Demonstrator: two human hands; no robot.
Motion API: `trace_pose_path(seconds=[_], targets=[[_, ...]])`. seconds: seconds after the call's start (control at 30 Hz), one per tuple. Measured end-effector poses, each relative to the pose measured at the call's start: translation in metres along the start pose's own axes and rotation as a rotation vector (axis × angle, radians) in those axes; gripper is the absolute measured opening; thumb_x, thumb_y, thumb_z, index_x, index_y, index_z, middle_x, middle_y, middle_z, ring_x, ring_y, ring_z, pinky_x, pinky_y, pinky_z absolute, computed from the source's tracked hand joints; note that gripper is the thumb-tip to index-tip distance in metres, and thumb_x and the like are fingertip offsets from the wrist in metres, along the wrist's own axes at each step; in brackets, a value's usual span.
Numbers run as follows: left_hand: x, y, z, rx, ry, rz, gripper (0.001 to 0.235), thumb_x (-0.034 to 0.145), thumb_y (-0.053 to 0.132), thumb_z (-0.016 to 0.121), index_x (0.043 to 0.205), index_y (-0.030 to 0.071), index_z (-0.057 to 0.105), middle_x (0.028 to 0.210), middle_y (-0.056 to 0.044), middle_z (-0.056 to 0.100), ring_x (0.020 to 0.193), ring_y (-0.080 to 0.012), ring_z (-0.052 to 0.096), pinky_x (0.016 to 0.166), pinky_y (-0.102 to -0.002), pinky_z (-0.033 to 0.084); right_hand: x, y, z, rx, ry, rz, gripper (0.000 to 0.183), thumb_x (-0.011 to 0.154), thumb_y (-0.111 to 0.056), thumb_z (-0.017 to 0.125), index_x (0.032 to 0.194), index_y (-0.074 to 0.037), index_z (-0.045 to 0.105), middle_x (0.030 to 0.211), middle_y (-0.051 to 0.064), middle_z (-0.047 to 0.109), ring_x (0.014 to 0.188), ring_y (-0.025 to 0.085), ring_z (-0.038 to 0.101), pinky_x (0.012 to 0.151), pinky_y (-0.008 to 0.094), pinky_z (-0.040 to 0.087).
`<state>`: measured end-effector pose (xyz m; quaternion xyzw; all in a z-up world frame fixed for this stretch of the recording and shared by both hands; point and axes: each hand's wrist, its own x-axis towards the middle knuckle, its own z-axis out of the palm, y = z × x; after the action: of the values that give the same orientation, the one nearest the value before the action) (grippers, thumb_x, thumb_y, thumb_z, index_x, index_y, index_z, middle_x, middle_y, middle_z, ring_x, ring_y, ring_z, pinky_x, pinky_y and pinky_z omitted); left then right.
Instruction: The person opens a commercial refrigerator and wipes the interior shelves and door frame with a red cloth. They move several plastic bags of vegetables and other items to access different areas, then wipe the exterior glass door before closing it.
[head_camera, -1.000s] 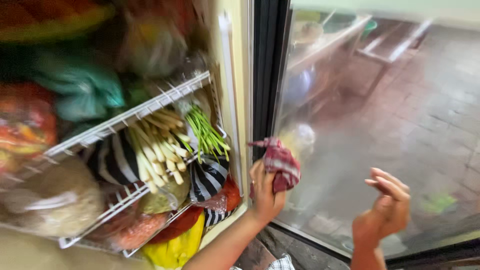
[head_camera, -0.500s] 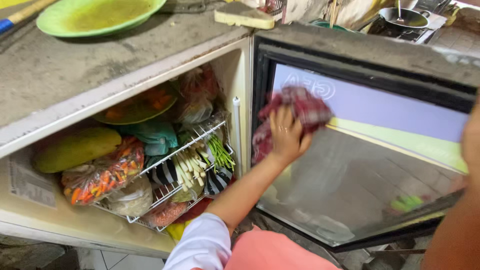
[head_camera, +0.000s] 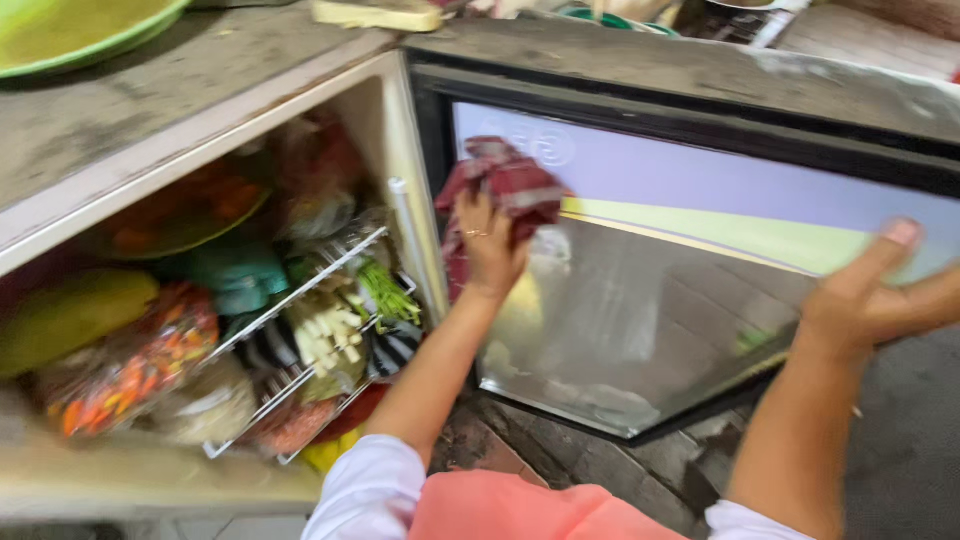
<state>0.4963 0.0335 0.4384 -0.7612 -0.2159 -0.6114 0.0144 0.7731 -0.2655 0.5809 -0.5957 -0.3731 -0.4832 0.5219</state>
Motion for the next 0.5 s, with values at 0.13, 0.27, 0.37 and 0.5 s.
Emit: trace_pose_path(seconds=[0.13, 0.27, 0.37, 0.5], targets=[[-0.040, -0.006, -0.004, 0.132, -0.089, 0.088, 0.046, 0.082, 0.012, 0.078, 0.123, 0.008, 0.057, 0.144, -0.024, 0.051, 0.141, -0.0523, 0.043, 0.115, -0.071, 0.029, -0.062, 0.144, -0.039, 0.104, 0.478, 0.321, 0.054, 0.112, -0.023, 0.050, 0.152, 0.007, 0.029, 0.155, 0.022, 0.030, 0.146, 0.035, 0.037, 0.122, 0.049, 0.033], [-0.085, -0.006, -0.011, 0.116, -0.279, 0.047, 0.045, 0.085, 0.019, 0.077, 0.124, 0.005, 0.060, 0.132, -0.020, 0.058, 0.134, -0.0406, 0.050, 0.119, -0.077, 0.022, -0.116, 0.217, -0.049, 0.670, 0.206, 0.925, 0.042, 0.109, -0.046, 0.054, 0.123, -0.008, 0.063, 0.116, 0.008, 0.066, 0.110, 0.024, 0.064, 0.096, 0.041, 0.053], [-0.080, 0.009, -0.008, 0.087, -0.185, 0.017, 0.051, 0.083, 0.016, 0.074, 0.130, 0.002, 0.061, 0.142, -0.027, 0.055, 0.138, -0.0500, 0.043, 0.117, -0.075, 0.020, -0.151, 0.208, -0.034, 0.918, -0.061, 1.297, 0.057, 0.115, -0.063, 0.042, 0.128, -0.011, 0.060, 0.110, 0.008, 0.063, 0.103, 0.027, 0.064, 0.090, 0.044, 0.057], [-0.039, 0.049, 0.001, 0.019, -0.160, 0.064, 0.049, 0.085, 0.017, 0.075, 0.128, 0.003, 0.059, 0.142, -0.031, 0.049, 0.138, -0.0546, 0.038, 0.119, -0.076, 0.017, -0.157, 0.177, -0.041, 1.041, -0.370, 1.313, 0.096, 0.097, -0.075, 0.026, 0.121, 0.009, 0.066, 0.114, 0.026, 0.074, 0.106, 0.039, 0.075, 0.097, 0.048, 0.061]])
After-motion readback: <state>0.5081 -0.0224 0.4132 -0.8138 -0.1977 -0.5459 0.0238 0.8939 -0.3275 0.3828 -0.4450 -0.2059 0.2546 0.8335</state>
